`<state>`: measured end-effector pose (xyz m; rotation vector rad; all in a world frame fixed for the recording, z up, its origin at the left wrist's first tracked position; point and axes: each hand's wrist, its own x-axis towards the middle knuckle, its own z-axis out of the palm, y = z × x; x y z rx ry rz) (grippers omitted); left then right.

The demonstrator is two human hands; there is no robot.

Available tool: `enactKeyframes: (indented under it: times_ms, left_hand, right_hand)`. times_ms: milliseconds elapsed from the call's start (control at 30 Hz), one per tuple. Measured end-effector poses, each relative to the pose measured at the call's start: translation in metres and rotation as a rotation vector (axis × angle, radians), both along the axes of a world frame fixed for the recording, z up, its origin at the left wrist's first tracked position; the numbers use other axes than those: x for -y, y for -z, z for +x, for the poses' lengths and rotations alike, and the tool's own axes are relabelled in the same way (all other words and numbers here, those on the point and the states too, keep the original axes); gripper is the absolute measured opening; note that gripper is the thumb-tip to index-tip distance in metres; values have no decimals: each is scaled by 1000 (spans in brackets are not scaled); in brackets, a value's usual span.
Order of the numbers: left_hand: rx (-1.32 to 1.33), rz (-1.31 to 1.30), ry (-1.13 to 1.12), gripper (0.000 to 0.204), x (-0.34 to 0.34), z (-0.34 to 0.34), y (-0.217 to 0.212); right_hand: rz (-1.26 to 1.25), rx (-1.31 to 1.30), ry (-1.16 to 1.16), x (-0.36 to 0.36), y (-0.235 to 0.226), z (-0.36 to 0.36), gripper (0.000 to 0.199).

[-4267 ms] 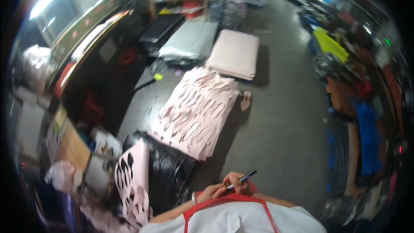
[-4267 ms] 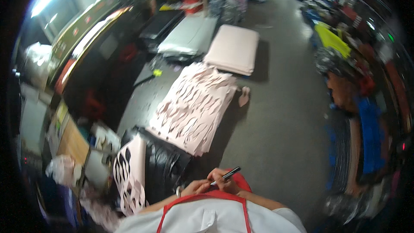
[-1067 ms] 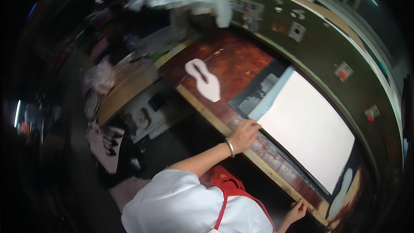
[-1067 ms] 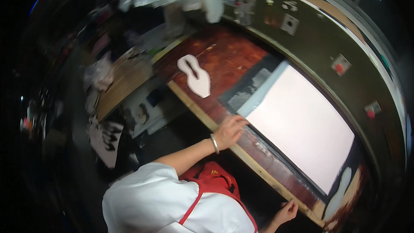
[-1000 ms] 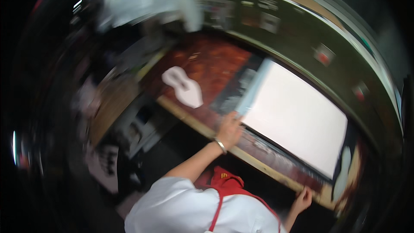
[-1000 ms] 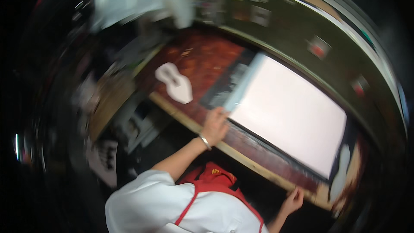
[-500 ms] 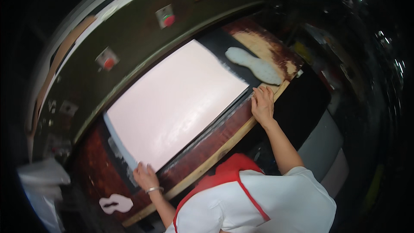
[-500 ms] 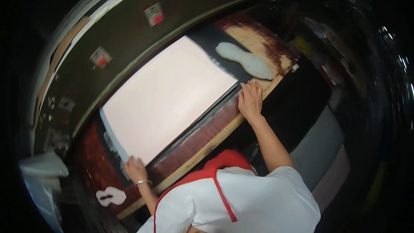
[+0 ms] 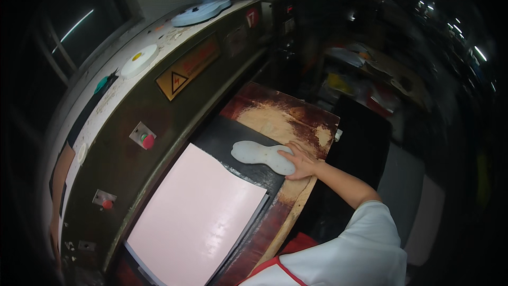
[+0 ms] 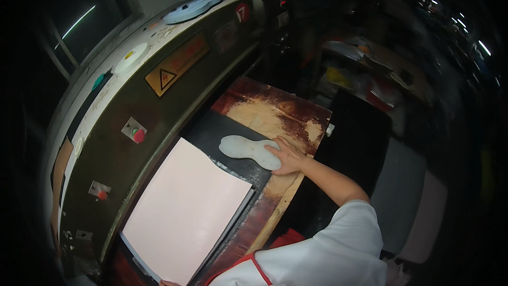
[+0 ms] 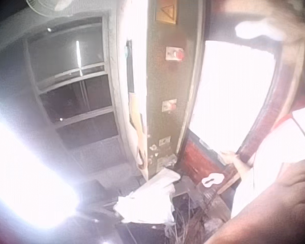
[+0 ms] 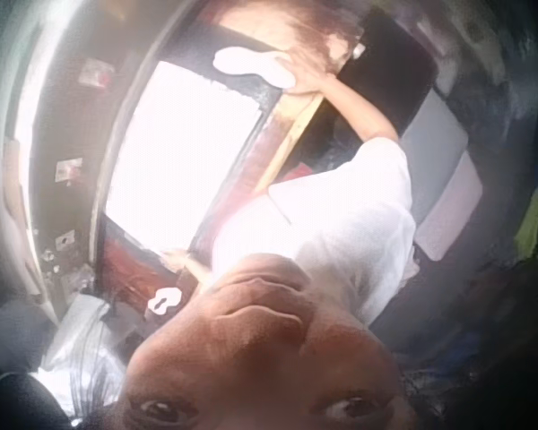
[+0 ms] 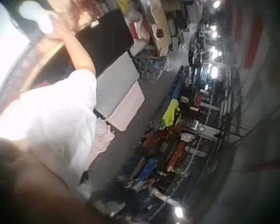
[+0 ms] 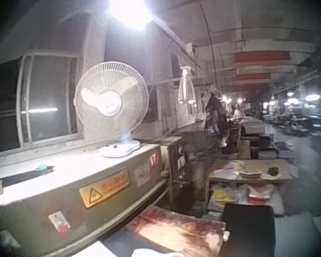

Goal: The person places a sheet of pink fabric onto a hydraulic cutting press, aligns a template, and operates the machine to cut out multiple shapes. They then remove the cut pieces and stack them.

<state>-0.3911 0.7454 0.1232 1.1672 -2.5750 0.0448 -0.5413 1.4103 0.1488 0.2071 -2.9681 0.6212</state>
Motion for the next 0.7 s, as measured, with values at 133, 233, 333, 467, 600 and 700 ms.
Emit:
enactKeyframes:
  times_ms: [133,233,333,467,600,700]
  left_hand:
    - [-174,259,137,34,-3,4,0]
    - [-101,288,110,34,1,9,2]
    - [-133,110,201,28,-8,9,2]
    - [-247,99,200,25,-31,-6,-7]
    - [-232,227,234,25,-46,-16,-18]
    - [-254,270,313,25,-48,-13,-21]
  right_hand:
    - [-177,-85,-20,4,-10,-2,90]
    - [-379,-29,56,24,-28,8,83]
    - [-649,76,127,66,-50,29,78]
    - [-1064,131,-144,158,-70,50,78]
    - [-1060,265,-281,279,-86,41,77]
    - [-894,337,-306,373,-90,28,70]
